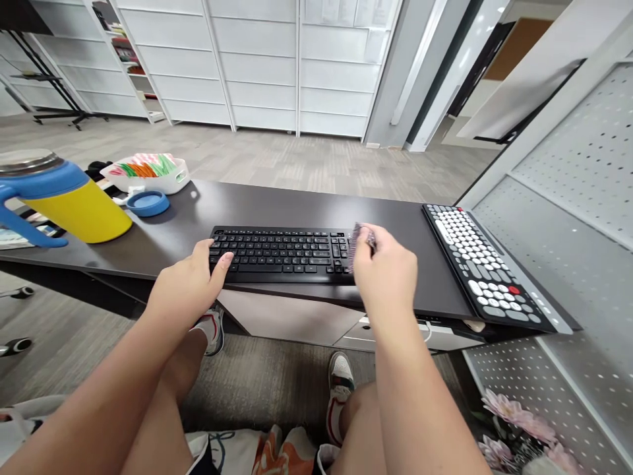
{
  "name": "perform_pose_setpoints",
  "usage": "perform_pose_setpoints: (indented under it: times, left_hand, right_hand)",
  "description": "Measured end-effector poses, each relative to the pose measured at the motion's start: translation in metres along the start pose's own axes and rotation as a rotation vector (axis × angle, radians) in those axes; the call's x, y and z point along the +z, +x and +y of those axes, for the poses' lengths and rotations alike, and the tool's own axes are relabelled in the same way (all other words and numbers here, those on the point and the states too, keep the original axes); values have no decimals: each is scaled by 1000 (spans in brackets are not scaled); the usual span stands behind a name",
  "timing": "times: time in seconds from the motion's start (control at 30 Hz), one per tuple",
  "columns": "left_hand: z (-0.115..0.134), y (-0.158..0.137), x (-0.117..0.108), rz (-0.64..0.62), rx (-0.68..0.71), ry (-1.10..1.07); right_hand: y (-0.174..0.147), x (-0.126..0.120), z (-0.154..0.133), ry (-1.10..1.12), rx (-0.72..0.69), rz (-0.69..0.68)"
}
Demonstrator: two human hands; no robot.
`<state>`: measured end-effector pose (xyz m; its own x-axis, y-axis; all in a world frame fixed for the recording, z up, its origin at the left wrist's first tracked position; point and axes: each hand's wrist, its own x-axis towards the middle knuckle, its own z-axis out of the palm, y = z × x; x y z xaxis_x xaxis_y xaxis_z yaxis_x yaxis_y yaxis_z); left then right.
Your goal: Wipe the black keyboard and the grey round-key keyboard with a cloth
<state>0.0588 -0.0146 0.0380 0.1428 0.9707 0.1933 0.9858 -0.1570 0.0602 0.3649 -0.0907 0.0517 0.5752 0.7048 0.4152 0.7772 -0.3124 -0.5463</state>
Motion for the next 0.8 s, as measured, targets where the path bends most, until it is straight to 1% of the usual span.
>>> perform_pose_setpoints:
  times: [0.07, 0.13, 0.23, 0.3, 0.43, 0.57, 0.6, 0.63, 0.67, 0.7, 0.8]
  left_hand:
    - [2, -1, 0, -6, 8, 14]
    - [2, -2, 0, -15, 11, 24]
    - [1, -2, 0, -20, 14, 34]
    - [1, -2, 0, -17, 15, 40]
    - [2, -3, 0, -3, 26, 48]
    - [2, -4, 1, 0, 32, 53]
    - [1, -4, 1, -1, 33, 53]
    - [1, -4, 2, -1, 38, 53]
    - [0, -4, 2, 1, 44, 52]
    - [-1, -4, 2, 2, 50, 52]
    - [-3, -4, 3, 0, 49, 53]
  right_hand:
    - [9, -2, 17, -148, 66, -36]
    - [13, 0, 28, -246, 101, -138]
    - [11, 9, 35, -298, 106, -270]
    - [9, 13, 35, -306, 87, -280]
    - [11, 12, 38, -315, 39, -155]
    - [17, 4, 42, -228, 36, 59]
    - [17, 4, 41, -223, 23, 104]
    - [16, 6, 40, -234, 8, 120]
    - [14, 9, 37, -261, -8, 93]
    - [12, 14, 34, -299, -23, 27]
    - [1, 34, 22, -415, -79, -210]
